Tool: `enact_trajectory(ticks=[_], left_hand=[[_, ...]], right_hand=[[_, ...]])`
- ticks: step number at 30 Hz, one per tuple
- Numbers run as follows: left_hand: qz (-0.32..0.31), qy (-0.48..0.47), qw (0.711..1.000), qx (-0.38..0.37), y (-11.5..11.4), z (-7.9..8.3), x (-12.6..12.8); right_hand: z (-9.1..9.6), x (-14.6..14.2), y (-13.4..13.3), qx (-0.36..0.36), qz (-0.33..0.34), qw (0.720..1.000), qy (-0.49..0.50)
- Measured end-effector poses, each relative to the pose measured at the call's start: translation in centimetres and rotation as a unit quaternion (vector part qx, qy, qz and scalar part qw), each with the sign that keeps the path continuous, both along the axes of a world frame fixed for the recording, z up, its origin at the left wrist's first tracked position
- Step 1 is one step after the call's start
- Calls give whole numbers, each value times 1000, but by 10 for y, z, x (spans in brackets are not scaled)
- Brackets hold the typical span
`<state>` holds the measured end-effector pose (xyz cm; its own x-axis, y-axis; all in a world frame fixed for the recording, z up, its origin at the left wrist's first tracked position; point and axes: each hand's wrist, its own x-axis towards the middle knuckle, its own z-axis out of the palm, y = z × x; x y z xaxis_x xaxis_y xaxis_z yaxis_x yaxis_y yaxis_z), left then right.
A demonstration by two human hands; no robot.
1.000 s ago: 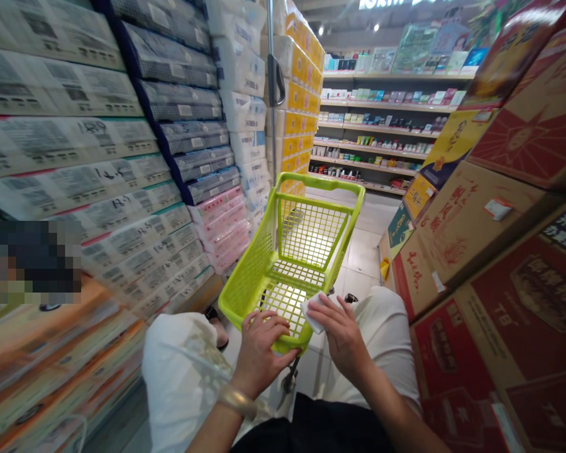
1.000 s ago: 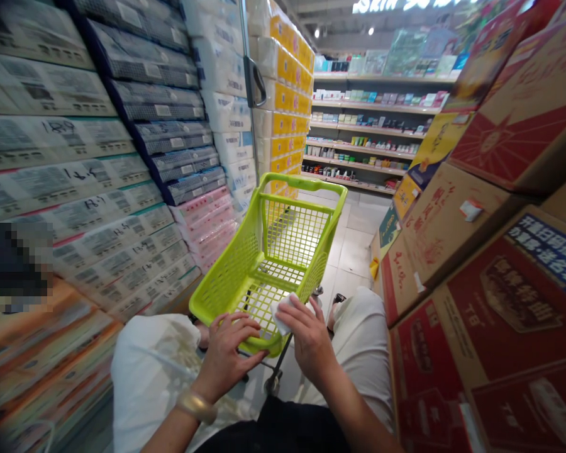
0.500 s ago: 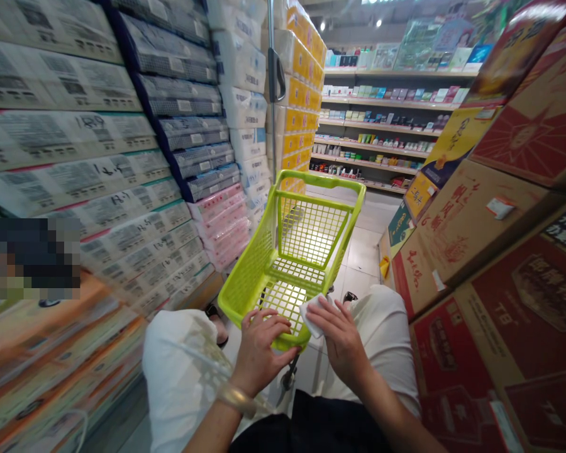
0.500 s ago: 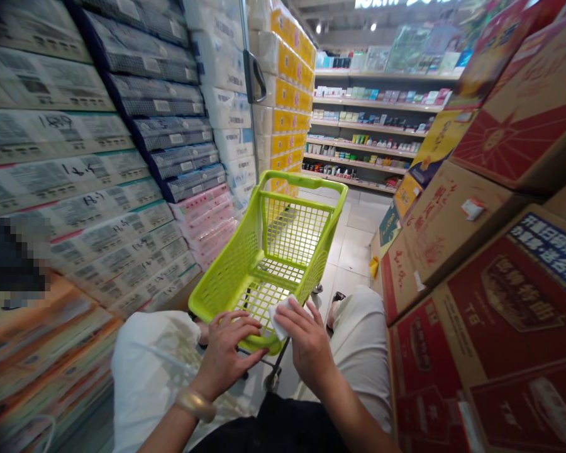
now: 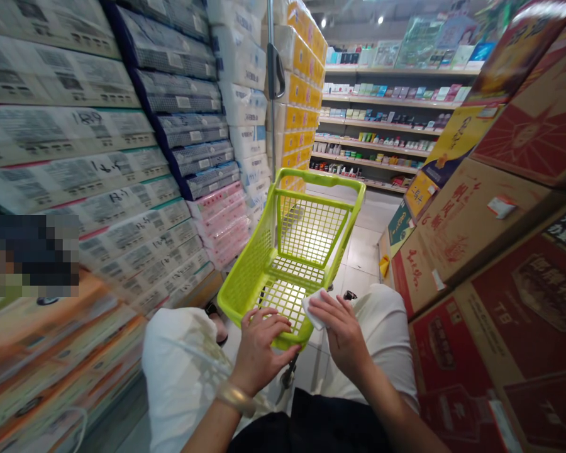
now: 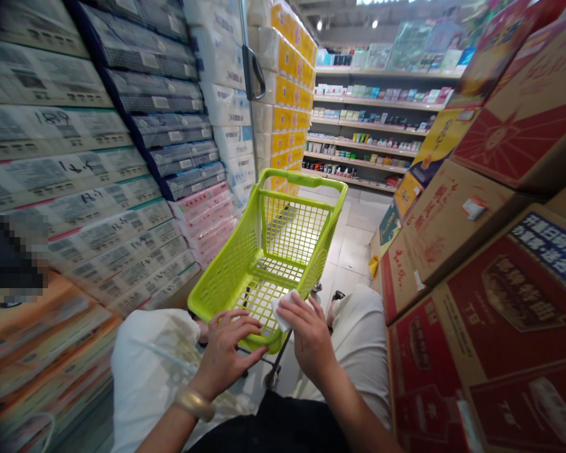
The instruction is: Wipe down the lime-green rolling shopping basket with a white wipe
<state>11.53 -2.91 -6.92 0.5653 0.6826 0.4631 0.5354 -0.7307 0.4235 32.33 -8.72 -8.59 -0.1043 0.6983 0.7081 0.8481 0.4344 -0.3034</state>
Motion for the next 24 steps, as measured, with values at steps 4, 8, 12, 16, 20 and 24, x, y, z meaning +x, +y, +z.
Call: enact_trajectory(ticks=[4,8,12,16,20,24], left_hand=[[-4,5,1000,-7,0,0,0],[5,-4,1000,-3,0,1,1],[-1,-1,1000,-7,-1,2,0],[-12,10,1000,-17,-1,4,-4],[-35,10,999,-34,-1,8,-9],[-46,8,998,-47,1,8,-13]], right_hand=[[-4,-10,-17,-11,51,998,-26],[2,3,-2,-9,16,1000,-5],[5,11,11,9,-24,999,25],[0,-5,-6,-3,15,1000,1],[2,-12,-15,-14,46,999,-23],[11,5,0,-2,4,1000,-5]])
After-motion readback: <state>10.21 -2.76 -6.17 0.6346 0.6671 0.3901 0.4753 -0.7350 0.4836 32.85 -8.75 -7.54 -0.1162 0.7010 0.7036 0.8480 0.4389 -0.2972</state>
